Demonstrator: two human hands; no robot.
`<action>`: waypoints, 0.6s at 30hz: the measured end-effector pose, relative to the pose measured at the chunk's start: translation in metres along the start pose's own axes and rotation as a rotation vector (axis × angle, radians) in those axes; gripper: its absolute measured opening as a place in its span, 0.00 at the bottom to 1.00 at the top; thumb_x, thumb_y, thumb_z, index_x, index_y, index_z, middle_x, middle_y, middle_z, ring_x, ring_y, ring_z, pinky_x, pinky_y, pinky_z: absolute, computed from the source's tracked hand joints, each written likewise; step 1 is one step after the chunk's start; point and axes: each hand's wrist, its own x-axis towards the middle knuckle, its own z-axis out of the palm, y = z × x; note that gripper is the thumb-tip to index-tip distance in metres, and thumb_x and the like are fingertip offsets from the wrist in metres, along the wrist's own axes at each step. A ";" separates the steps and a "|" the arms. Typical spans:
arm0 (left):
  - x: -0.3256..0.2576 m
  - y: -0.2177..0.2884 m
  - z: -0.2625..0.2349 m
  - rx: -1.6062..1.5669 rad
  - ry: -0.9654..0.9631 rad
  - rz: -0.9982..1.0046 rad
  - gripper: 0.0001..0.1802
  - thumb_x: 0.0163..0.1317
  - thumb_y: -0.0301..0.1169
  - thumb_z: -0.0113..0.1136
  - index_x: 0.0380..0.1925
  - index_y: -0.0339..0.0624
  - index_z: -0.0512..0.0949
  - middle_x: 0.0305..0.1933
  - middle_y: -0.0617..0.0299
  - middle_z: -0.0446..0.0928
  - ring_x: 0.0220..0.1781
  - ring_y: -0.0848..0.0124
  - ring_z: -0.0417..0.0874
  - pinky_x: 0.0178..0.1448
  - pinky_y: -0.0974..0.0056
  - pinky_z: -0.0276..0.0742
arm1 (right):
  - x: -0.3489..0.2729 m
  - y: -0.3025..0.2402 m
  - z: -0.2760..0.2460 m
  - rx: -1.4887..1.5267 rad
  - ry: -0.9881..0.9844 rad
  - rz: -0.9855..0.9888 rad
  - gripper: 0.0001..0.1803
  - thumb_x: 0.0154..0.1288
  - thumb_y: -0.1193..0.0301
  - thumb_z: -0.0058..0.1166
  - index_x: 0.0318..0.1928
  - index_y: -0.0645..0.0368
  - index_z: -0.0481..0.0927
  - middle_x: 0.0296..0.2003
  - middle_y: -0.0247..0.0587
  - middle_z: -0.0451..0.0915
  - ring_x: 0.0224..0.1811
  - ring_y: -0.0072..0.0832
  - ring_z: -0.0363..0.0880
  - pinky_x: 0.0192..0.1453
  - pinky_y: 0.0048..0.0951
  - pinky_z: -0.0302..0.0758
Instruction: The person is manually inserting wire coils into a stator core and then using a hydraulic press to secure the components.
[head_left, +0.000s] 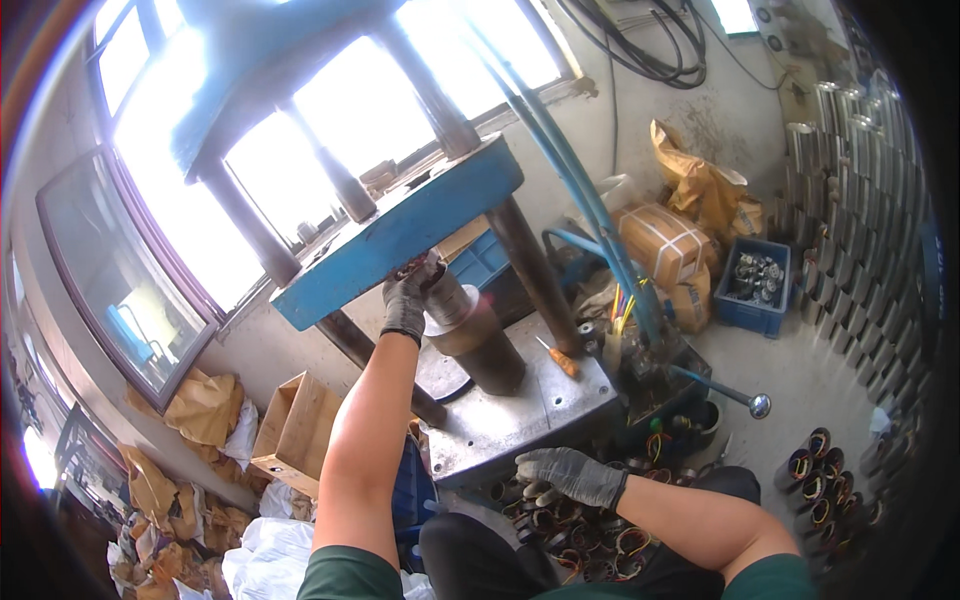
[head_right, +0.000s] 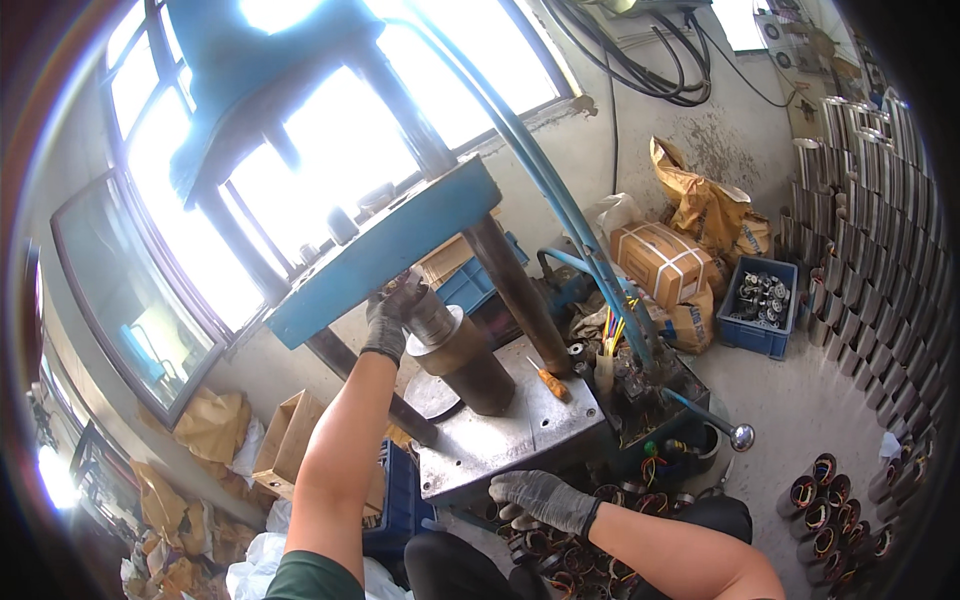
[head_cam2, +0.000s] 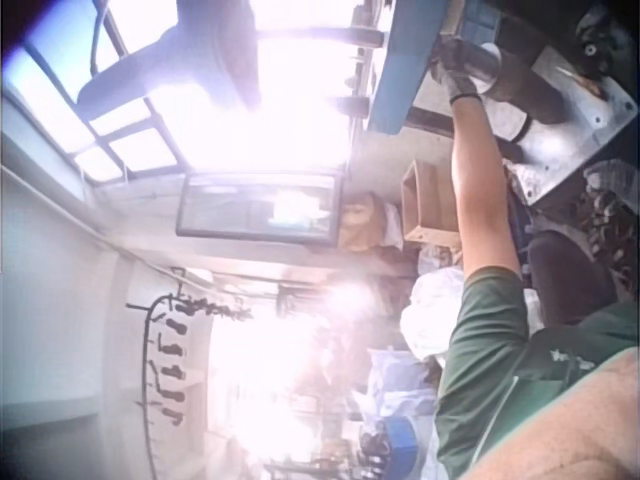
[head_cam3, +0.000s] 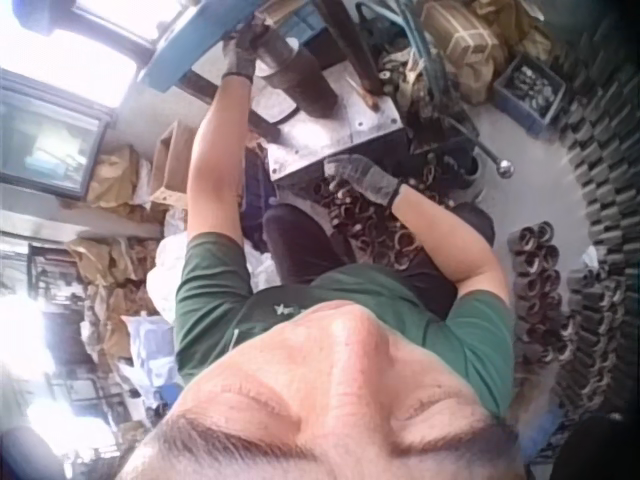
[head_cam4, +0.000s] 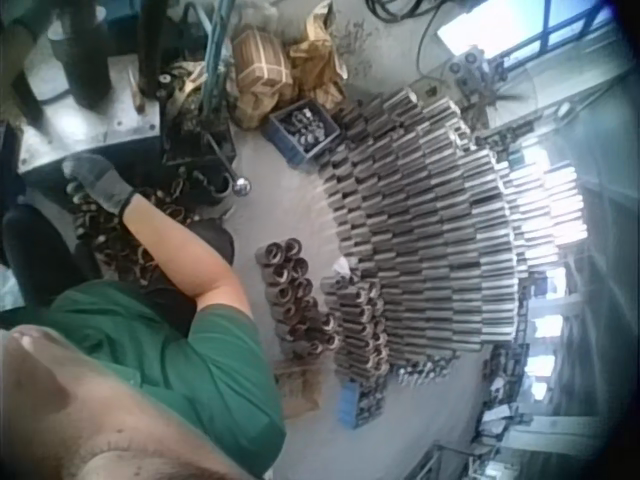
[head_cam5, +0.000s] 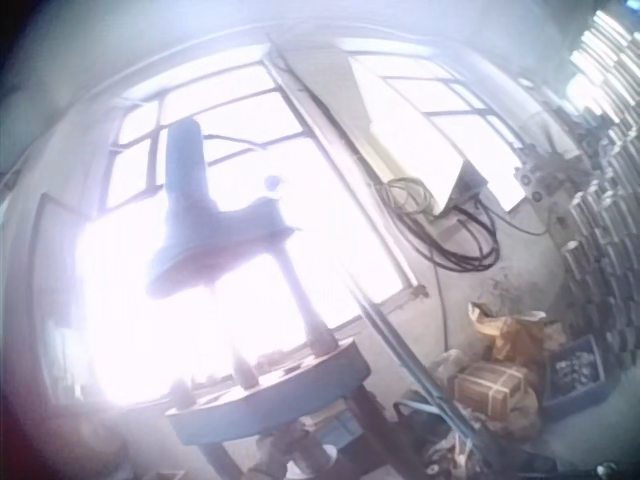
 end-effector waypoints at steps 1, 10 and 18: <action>-0.002 0.002 -0.003 0.119 0.022 0.036 0.31 0.45 0.14 0.81 0.52 0.40 0.80 0.46 0.59 0.86 0.45 0.64 0.88 0.52 0.64 0.89 | -0.003 0.000 0.003 -0.008 0.025 0.004 0.18 0.74 0.57 0.65 0.57 0.51 0.82 0.37 0.30 0.83 0.34 0.17 0.81 0.34 0.21 0.81; 0.020 -0.007 -0.039 0.455 -0.177 0.180 0.47 0.45 0.18 0.83 0.64 0.45 0.67 0.55 0.58 0.82 0.53 0.66 0.86 0.57 0.64 0.87 | 0.013 0.020 -0.007 -0.152 -0.044 -0.058 0.28 0.73 0.57 0.67 0.65 0.59 0.78 0.41 0.29 0.84 0.40 0.15 0.82 0.41 0.21 0.81; -0.004 0.000 -0.030 0.659 -0.156 0.223 0.47 0.48 0.23 0.83 0.66 0.44 0.65 0.57 0.56 0.81 0.55 0.65 0.85 0.63 0.63 0.83 | 0.011 0.032 -0.006 -0.344 -0.059 -0.189 0.29 0.72 0.57 0.68 0.63 0.65 0.81 0.51 0.41 0.88 0.52 0.23 0.84 0.60 0.27 0.80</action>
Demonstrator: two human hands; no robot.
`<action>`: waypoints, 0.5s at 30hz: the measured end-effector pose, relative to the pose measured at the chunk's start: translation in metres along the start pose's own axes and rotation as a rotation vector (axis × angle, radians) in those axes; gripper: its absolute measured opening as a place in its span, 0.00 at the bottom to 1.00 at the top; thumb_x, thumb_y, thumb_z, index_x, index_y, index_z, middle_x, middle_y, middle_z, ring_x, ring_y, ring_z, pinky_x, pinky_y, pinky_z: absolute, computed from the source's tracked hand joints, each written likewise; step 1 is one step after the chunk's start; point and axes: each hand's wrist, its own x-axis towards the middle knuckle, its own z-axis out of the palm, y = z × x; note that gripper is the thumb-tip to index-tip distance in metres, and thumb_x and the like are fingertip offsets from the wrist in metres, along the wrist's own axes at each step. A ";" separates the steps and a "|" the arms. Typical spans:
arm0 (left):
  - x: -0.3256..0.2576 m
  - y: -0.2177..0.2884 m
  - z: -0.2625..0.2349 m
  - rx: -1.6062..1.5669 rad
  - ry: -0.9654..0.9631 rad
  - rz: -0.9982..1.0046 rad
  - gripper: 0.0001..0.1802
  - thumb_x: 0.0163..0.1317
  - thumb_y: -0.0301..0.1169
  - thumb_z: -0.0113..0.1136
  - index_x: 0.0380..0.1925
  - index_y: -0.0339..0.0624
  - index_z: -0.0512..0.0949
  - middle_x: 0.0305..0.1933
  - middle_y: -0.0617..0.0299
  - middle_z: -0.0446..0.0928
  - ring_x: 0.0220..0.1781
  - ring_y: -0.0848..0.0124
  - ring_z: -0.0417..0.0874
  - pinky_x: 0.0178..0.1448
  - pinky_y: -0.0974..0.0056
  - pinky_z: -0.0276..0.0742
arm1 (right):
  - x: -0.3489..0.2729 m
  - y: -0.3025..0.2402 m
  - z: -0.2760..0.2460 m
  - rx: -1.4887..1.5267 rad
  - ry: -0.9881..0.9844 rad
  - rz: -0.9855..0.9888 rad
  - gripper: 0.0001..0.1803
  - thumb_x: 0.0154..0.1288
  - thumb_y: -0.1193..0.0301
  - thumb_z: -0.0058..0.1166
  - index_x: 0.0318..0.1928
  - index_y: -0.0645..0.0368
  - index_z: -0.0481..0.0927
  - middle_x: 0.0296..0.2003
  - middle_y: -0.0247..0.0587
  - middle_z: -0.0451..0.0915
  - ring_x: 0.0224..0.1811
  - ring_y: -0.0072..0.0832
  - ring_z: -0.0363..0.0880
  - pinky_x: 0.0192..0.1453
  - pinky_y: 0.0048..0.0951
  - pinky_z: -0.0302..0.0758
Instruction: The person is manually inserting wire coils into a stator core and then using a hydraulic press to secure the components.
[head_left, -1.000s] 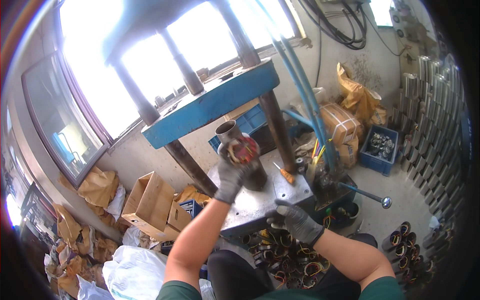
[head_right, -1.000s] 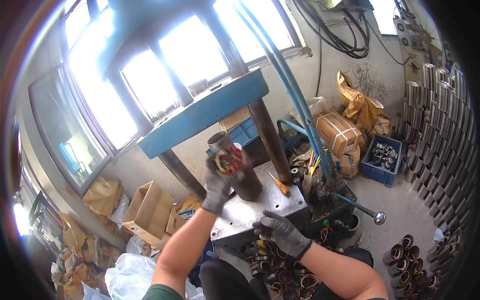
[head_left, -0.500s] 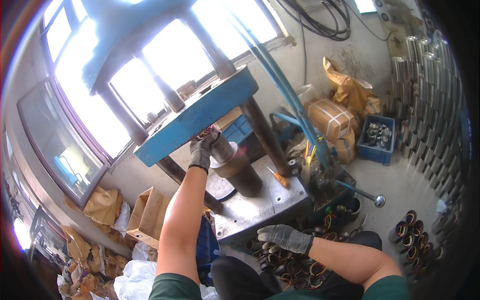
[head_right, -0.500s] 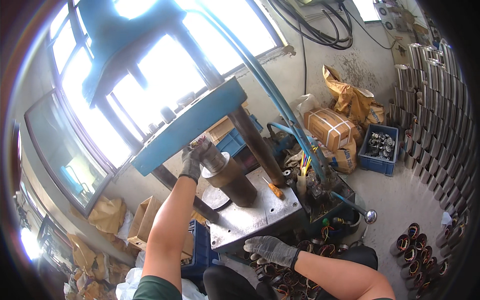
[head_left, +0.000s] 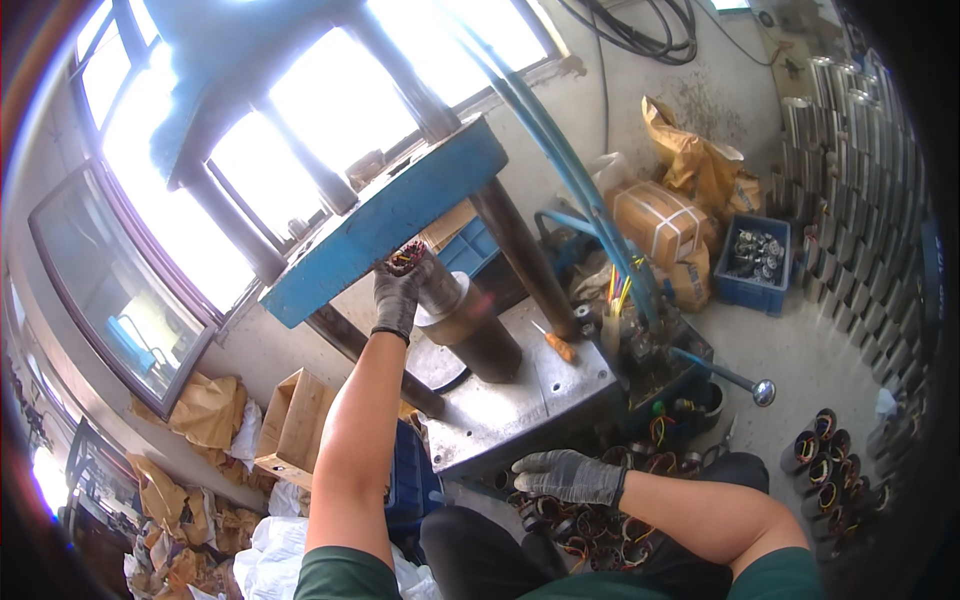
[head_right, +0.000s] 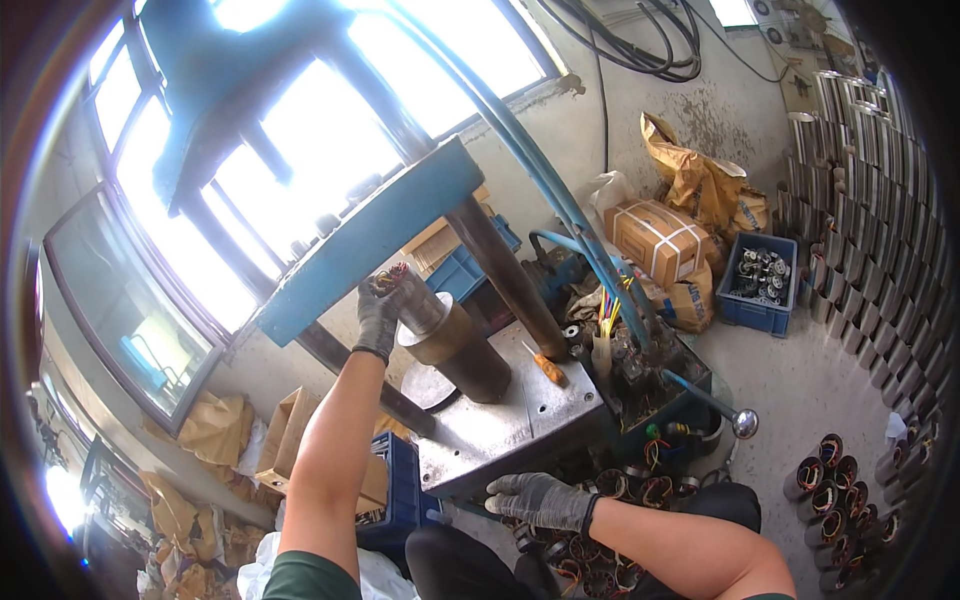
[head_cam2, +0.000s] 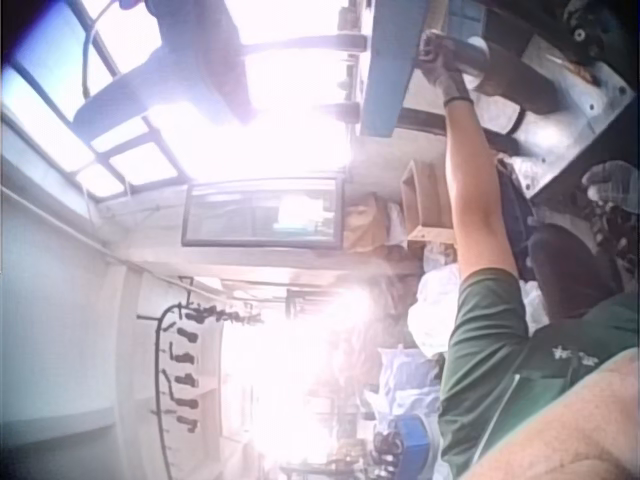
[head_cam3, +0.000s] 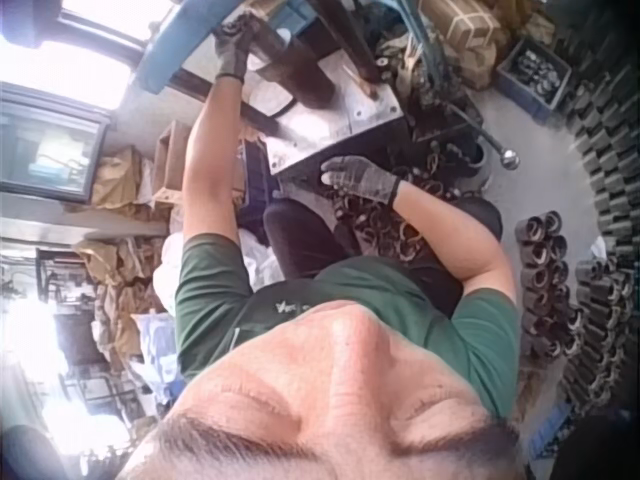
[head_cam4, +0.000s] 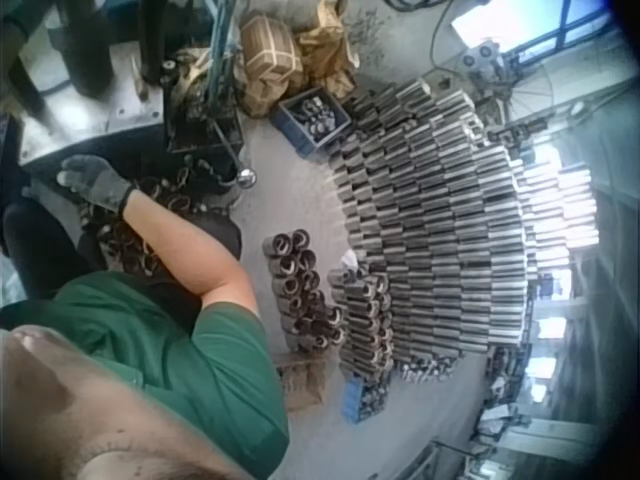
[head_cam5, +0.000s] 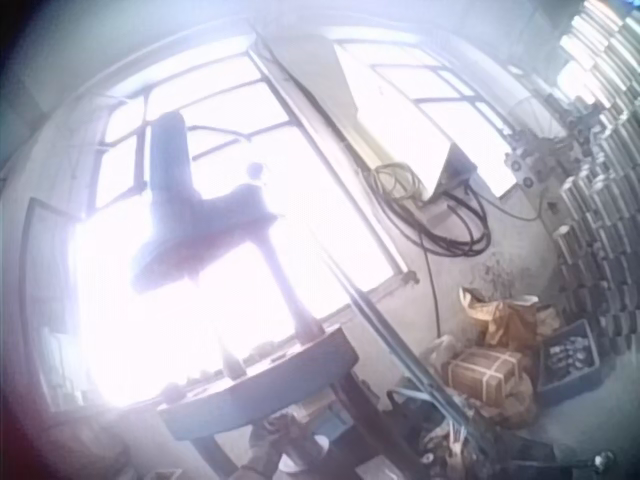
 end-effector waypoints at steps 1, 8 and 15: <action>0.000 0.002 -0.002 0.020 0.015 0.004 0.47 0.48 0.23 0.83 0.66 0.44 0.65 0.58 0.56 0.81 0.55 0.65 0.85 0.63 0.63 0.82 | 0.000 0.001 0.001 0.030 -0.008 -0.001 0.29 0.72 0.57 0.68 0.63 0.65 0.81 0.51 0.41 0.88 0.52 0.23 0.84 0.61 0.28 0.80; -0.025 0.040 -0.001 0.669 0.016 0.050 0.48 0.52 0.49 0.81 0.68 0.46 0.66 0.57 0.46 0.85 0.60 0.49 0.86 0.66 0.53 0.80 | -0.016 -0.015 -0.001 -0.254 0.012 -0.026 0.29 0.73 0.57 0.66 0.65 0.64 0.79 0.49 0.41 0.88 0.53 0.24 0.84 0.62 0.27 0.79; -0.031 0.049 0.012 0.617 0.063 0.012 0.47 0.50 0.44 0.83 0.67 0.46 0.68 0.56 0.48 0.86 0.59 0.53 0.87 0.64 0.55 0.81 | -0.023 -0.023 -0.006 -0.293 -0.048 0.051 0.30 0.74 0.54 0.64 0.65 0.64 0.79 0.51 0.42 0.88 0.55 0.25 0.84 0.64 0.29 0.78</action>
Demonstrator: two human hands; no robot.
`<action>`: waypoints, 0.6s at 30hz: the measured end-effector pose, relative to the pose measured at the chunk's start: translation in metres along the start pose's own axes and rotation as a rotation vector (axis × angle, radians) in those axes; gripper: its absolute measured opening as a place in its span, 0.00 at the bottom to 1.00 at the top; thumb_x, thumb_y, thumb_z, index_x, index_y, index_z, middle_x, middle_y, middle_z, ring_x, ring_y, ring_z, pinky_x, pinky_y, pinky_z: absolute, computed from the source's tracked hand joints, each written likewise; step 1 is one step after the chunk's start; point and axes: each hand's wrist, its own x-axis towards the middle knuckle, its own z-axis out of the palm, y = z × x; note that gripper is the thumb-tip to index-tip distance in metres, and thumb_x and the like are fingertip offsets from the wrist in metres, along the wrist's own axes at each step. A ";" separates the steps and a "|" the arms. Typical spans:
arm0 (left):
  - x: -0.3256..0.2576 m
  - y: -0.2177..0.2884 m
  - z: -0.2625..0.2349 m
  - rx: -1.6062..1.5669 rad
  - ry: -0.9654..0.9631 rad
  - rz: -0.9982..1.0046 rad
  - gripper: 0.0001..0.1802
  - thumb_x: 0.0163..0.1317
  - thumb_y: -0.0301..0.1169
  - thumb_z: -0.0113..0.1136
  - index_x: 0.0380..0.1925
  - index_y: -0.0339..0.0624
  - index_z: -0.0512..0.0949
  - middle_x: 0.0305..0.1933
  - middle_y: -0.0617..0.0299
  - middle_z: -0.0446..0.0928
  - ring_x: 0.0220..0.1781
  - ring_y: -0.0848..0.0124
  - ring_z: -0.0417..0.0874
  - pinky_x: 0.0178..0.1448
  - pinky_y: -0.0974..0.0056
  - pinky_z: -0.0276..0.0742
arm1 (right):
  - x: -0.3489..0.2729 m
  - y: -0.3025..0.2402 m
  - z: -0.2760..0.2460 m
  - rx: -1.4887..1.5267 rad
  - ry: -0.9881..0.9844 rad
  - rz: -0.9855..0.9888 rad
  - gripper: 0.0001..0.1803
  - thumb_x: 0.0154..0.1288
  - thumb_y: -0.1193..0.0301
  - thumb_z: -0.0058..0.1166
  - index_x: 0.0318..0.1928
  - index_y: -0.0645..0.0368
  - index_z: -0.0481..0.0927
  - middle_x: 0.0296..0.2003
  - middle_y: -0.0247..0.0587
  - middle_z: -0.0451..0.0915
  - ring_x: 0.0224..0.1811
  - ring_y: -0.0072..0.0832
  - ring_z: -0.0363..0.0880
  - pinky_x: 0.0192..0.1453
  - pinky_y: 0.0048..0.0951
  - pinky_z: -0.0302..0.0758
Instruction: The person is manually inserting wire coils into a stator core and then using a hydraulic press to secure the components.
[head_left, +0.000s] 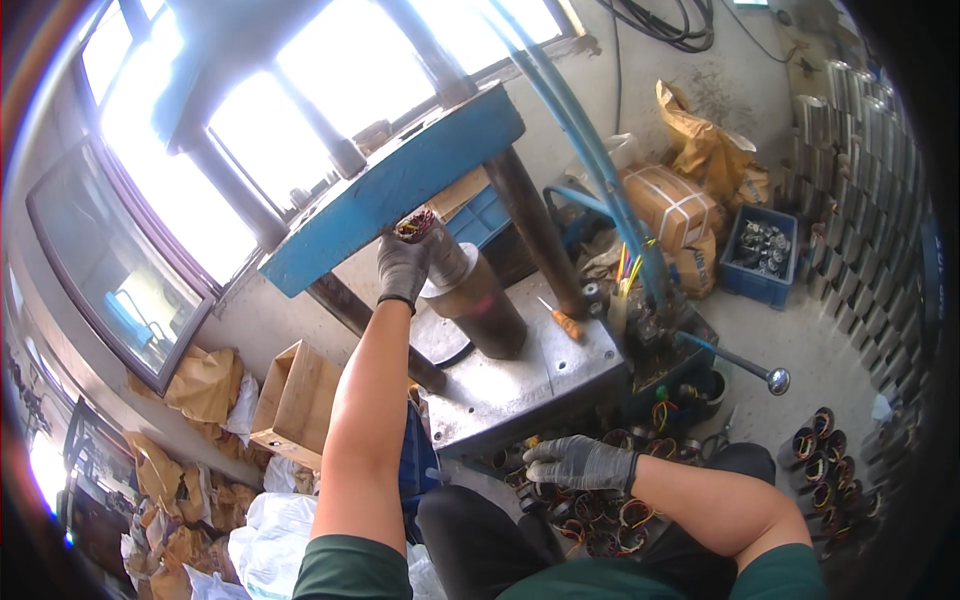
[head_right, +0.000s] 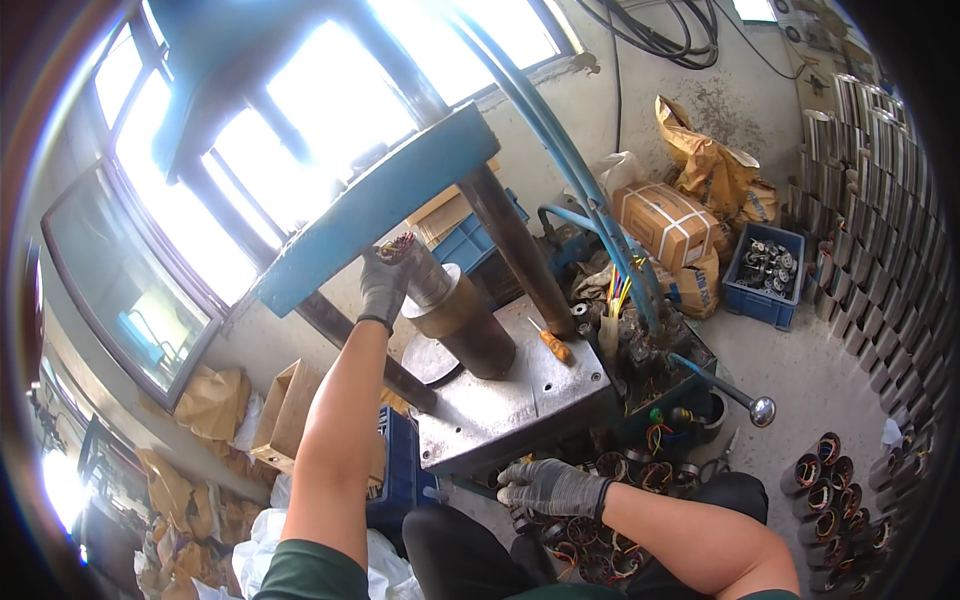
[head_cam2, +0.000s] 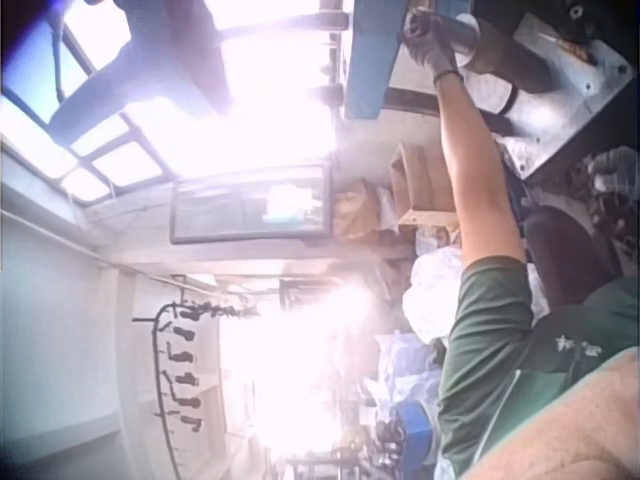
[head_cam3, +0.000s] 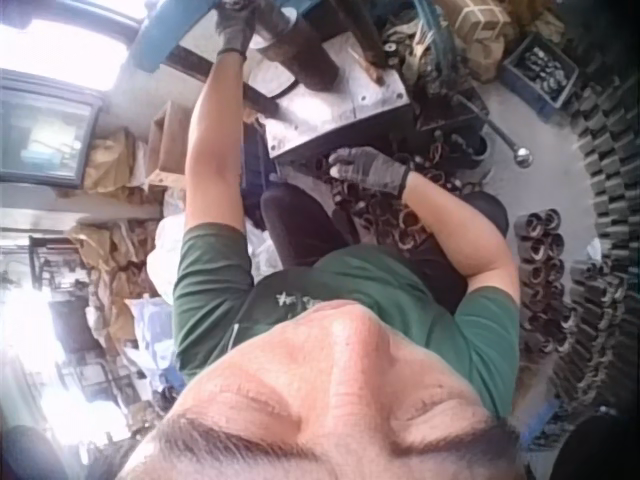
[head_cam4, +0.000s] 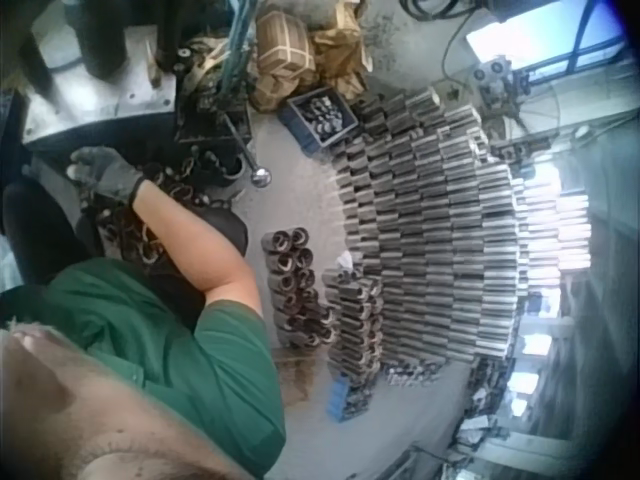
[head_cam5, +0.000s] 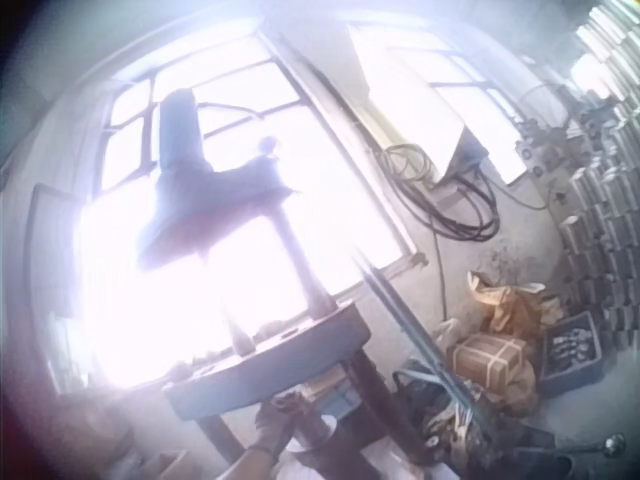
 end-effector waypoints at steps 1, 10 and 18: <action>0.005 -0.010 0.001 -0.153 0.045 0.031 0.47 0.49 0.43 0.84 0.67 0.46 0.68 0.56 0.49 0.86 0.58 0.55 0.88 0.63 0.56 0.81 | 0.002 -0.001 -0.001 -0.077 -0.005 -0.006 0.30 0.74 0.53 0.64 0.65 0.63 0.79 0.50 0.43 0.88 0.55 0.26 0.84 0.64 0.29 0.78; 0.023 -0.094 0.013 -0.534 -0.130 -0.145 0.57 0.63 0.40 0.78 0.80 0.39 0.48 0.61 0.46 0.82 0.64 0.58 0.82 0.68 0.58 0.77 | -0.007 0.007 -0.007 -0.182 0.030 -0.055 0.28 0.75 0.54 0.63 0.64 0.62 0.80 0.49 0.44 0.88 0.51 0.27 0.86 0.61 0.31 0.80; -0.169 -0.168 -0.055 -0.751 -0.194 -0.115 0.38 0.66 0.26 0.72 0.73 0.41 0.66 0.57 0.59 0.79 0.56 0.71 0.80 0.60 0.66 0.80 | -0.040 -0.022 -0.032 -0.911 0.029 -0.176 0.31 0.68 0.52 0.63 0.62 0.60 0.81 0.47 0.52 0.86 0.50 0.49 0.84 0.60 0.44 0.79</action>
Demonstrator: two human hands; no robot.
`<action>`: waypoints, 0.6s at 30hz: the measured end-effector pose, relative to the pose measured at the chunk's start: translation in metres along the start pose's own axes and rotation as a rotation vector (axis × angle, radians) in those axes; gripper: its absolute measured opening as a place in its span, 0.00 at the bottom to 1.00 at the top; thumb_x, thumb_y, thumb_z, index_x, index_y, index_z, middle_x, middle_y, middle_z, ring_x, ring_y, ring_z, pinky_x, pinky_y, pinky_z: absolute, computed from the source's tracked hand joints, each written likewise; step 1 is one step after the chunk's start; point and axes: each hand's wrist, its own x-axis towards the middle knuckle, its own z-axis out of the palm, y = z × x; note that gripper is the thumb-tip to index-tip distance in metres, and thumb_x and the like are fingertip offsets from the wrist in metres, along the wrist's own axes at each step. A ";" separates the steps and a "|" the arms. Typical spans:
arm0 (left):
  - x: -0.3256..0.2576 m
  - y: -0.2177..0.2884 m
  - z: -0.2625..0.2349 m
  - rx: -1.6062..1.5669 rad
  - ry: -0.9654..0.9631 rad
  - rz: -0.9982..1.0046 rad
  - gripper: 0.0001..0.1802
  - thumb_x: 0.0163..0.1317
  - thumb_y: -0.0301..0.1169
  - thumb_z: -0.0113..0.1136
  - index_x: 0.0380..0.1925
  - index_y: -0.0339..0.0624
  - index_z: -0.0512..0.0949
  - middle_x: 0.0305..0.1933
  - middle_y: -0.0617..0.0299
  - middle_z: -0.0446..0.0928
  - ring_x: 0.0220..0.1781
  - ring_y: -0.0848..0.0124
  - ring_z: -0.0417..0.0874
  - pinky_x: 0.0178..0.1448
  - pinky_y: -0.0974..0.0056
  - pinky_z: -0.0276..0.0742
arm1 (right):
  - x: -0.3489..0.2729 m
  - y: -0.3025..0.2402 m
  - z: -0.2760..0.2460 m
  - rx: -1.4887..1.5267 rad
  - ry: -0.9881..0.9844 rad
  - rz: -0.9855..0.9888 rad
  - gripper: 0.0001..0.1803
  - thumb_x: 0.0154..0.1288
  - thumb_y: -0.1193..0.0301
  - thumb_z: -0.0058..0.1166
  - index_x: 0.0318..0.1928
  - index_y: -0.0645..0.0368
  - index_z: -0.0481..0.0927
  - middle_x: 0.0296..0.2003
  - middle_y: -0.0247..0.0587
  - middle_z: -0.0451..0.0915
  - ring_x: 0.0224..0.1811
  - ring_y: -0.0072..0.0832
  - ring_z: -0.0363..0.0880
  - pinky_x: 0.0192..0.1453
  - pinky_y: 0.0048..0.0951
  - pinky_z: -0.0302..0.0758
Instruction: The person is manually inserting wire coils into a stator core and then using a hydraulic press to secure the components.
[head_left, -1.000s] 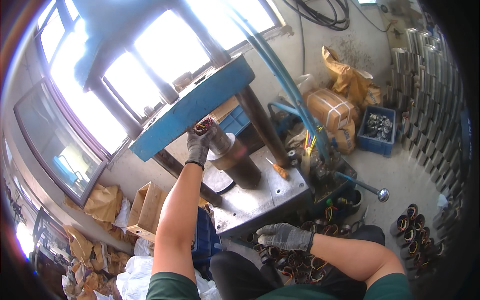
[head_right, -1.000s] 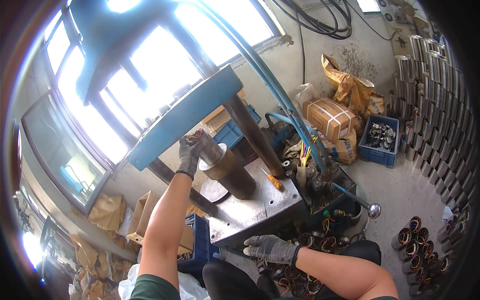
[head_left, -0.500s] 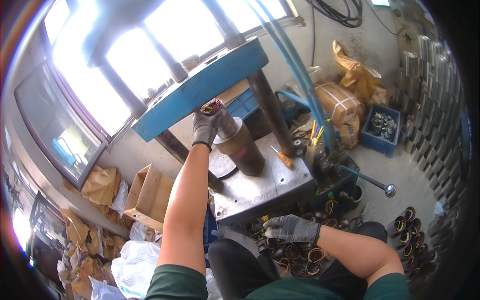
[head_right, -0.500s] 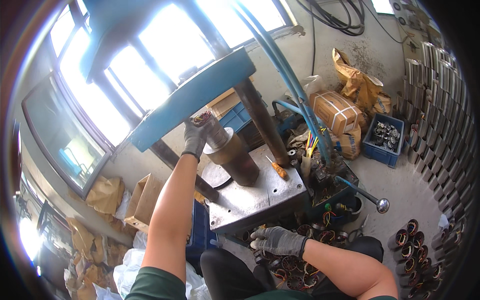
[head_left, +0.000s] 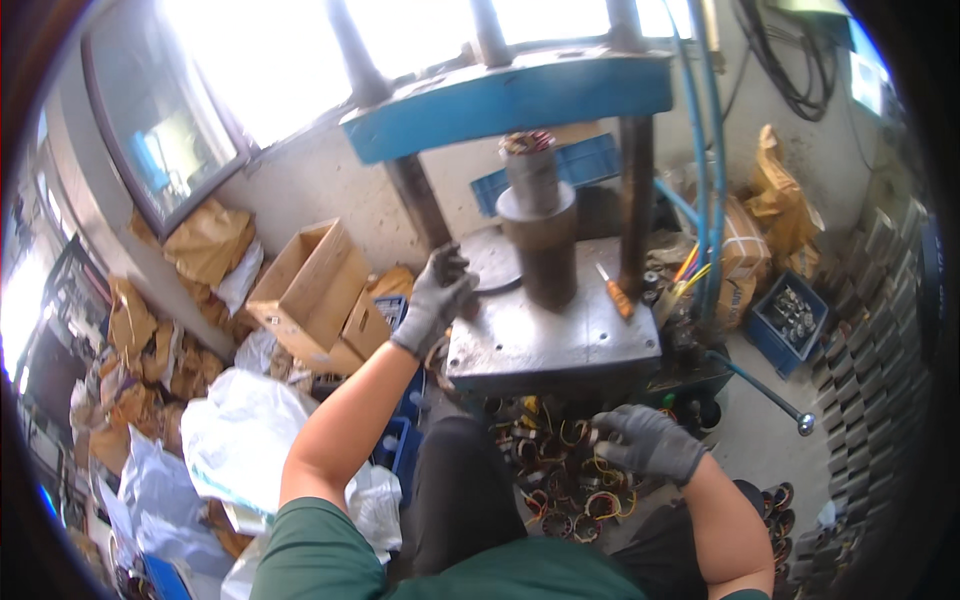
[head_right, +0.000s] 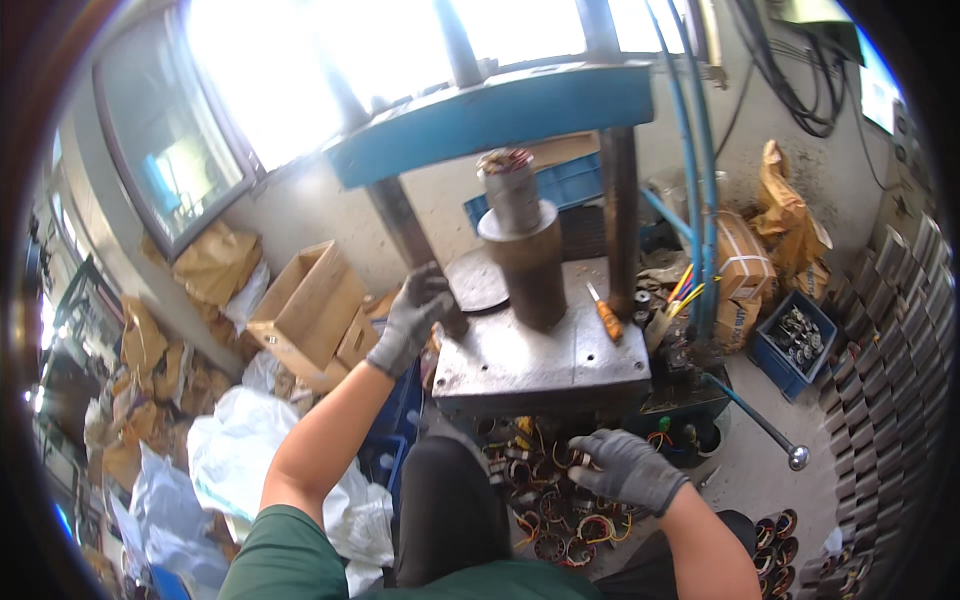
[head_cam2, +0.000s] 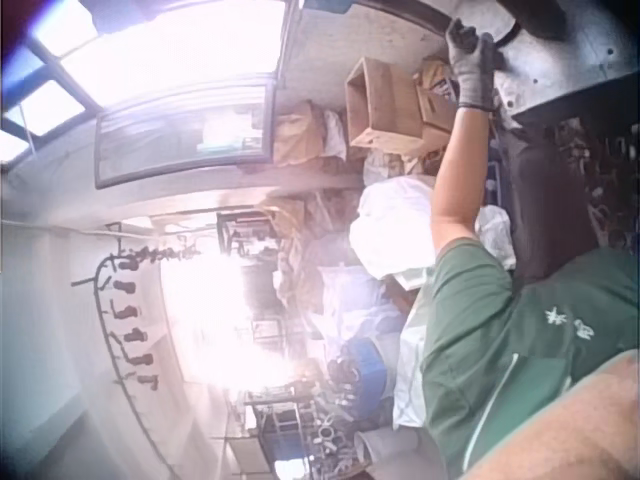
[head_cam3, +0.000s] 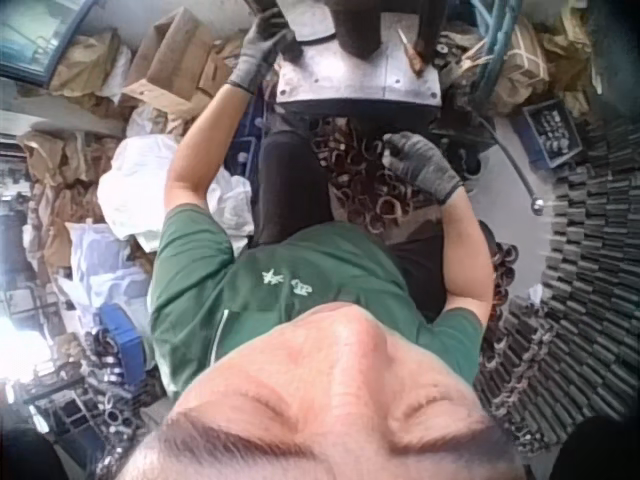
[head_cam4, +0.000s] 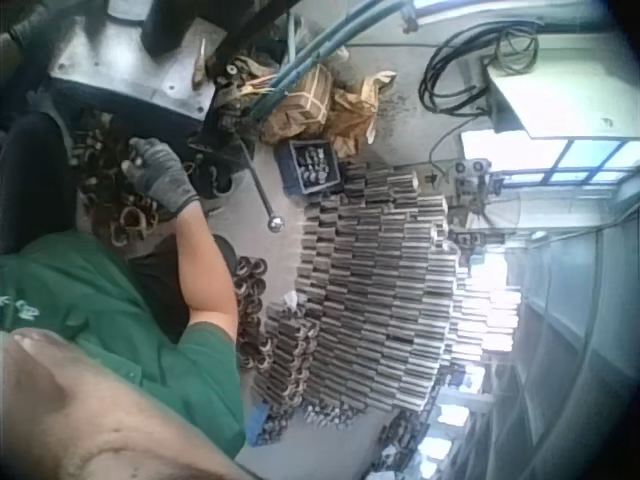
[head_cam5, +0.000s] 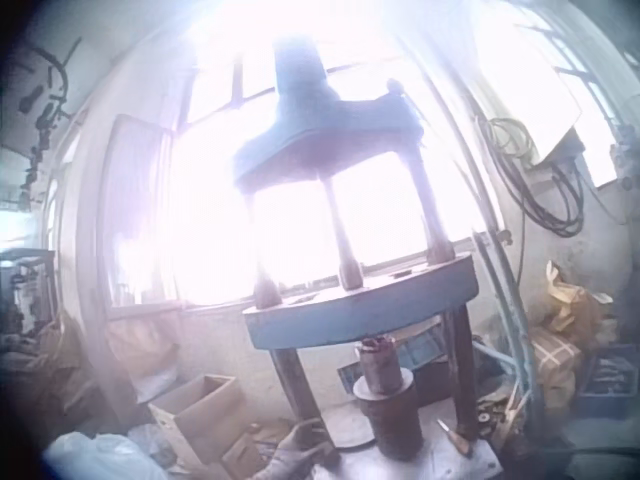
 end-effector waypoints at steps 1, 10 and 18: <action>-0.036 -0.027 -0.023 -0.108 -0.050 0.018 0.35 0.67 0.24 0.71 0.72 0.42 0.68 0.57 0.62 0.78 0.55 0.73 0.79 0.60 0.67 0.80 | -0.001 0.003 -0.006 0.001 -0.046 -0.018 0.31 0.68 0.52 0.63 0.62 0.60 0.81 0.47 0.52 0.86 0.50 0.49 0.84 0.60 0.44 0.79; -0.365 -0.211 -0.082 0.306 0.295 -0.669 0.27 0.64 0.34 0.74 0.61 0.37 0.78 0.57 0.51 0.85 0.57 0.61 0.86 0.64 0.59 0.80 | -0.052 -0.014 -0.065 -0.073 0.449 0.062 0.25 0.68 0.61 0.58 0.60 0.65 0.80 0.55 0.53 0.84 0.65 0.48 0.78 0.78 0.48 0.64; -0.509 -0.261 -0.048 0.671 0.297 -1.103 0.34 0.60 0.44 0.72 0.63 0.35 0.79 0.65 0.41 0.80 0.67 0.47 0.80 0.73 0.52 0.74 | -0.107 0.001 -0.067 -0.262 0.897 -0.023 0.29 0.84 0.56 0.41 0.65 0.71 0.76 0.61 0.58 0.81 0.72 0.42 0.74 0.72 0.44 0.74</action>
